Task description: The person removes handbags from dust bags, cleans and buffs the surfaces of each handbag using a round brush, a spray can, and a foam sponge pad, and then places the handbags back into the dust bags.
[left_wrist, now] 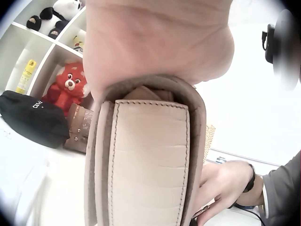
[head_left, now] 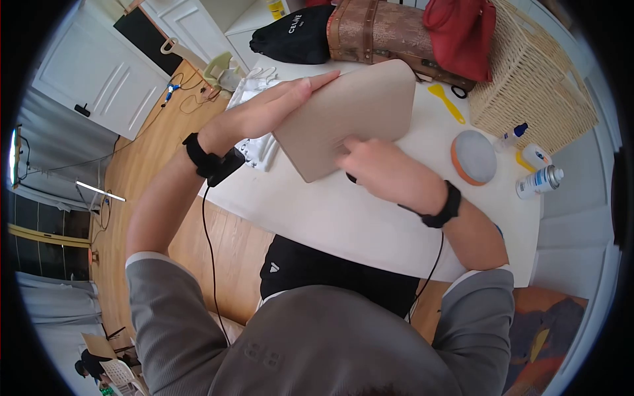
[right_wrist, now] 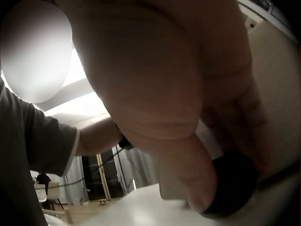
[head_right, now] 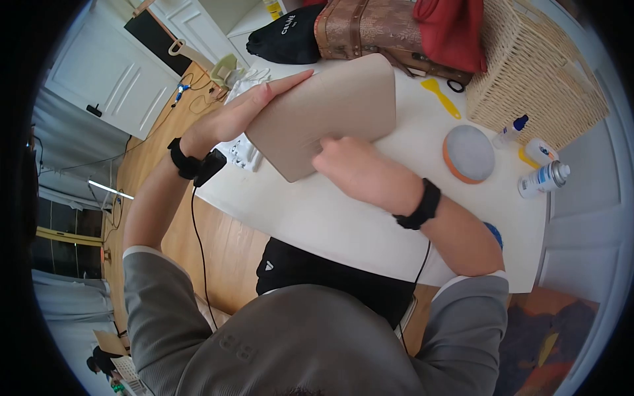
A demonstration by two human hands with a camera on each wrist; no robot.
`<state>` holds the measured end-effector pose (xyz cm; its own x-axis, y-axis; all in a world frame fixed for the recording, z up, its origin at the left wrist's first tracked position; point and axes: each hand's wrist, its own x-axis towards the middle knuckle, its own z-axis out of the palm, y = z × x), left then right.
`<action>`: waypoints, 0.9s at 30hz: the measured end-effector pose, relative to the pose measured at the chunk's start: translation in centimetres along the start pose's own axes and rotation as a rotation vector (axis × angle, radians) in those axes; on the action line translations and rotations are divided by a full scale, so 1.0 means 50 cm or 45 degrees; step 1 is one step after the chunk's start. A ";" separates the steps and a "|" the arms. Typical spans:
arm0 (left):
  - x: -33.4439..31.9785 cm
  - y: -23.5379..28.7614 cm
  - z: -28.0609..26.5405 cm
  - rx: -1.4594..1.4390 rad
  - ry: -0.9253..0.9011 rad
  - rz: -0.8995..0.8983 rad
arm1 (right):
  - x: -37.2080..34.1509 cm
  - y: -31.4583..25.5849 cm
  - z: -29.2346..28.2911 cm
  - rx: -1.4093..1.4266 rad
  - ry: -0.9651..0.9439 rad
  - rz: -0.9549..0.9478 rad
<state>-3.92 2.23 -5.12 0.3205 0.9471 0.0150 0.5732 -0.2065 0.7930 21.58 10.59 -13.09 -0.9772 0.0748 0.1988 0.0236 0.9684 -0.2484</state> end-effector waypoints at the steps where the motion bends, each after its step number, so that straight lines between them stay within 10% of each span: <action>1: -0.002 0.002 0.003 -0.032 0.012 0.006 | 0.004 -0.003 -0.026 0.060 -0.023 0.006; 2: -0.002 0.000 0.004 -0.035 0.026 0.000 | 0.012 -0.010 -0.057 0.060 -0.032 -0.007; 4: -0.001 -0.004 0.006 -0.160 0.022 -0.028 | 0.027 -0.021 -0.103 0.485 0.825 0.059; 7: -0.002 0.010 0.008 -0.206 0.011 -0.135 | 0.046 -0.001 -0.090 0.167 1.101 -0.012; 17: 0.003 0.006 0.009 -0.249 0.050 -0.110 | 0.023 -0.067 0.040 -0.122 0.159 -0.186; 21: 0.002 0.001 0.014 -0.276 0.075 -0.066 | 0.048 -0.082 -0.053 0.411 0.497 -0.107; 23: 0.003 -0.004 0.015 -0.267 0.061 -0.014 | 0.074 -0.075 -0.065 0.318 1.078 -0.139; 27: 0.002 -0.001 0.020 -0.245 0.088 -0.033 | 0.079 -0.096 -0.011 0.050 0.887 -0.313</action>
<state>-3.17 2.08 -5.76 0.2510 0.9675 0.0296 0.4240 -0.1374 0.8952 17.73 6.39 -10.60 -0.5927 0.0032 0.8054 -0.1989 0.9684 -0.1502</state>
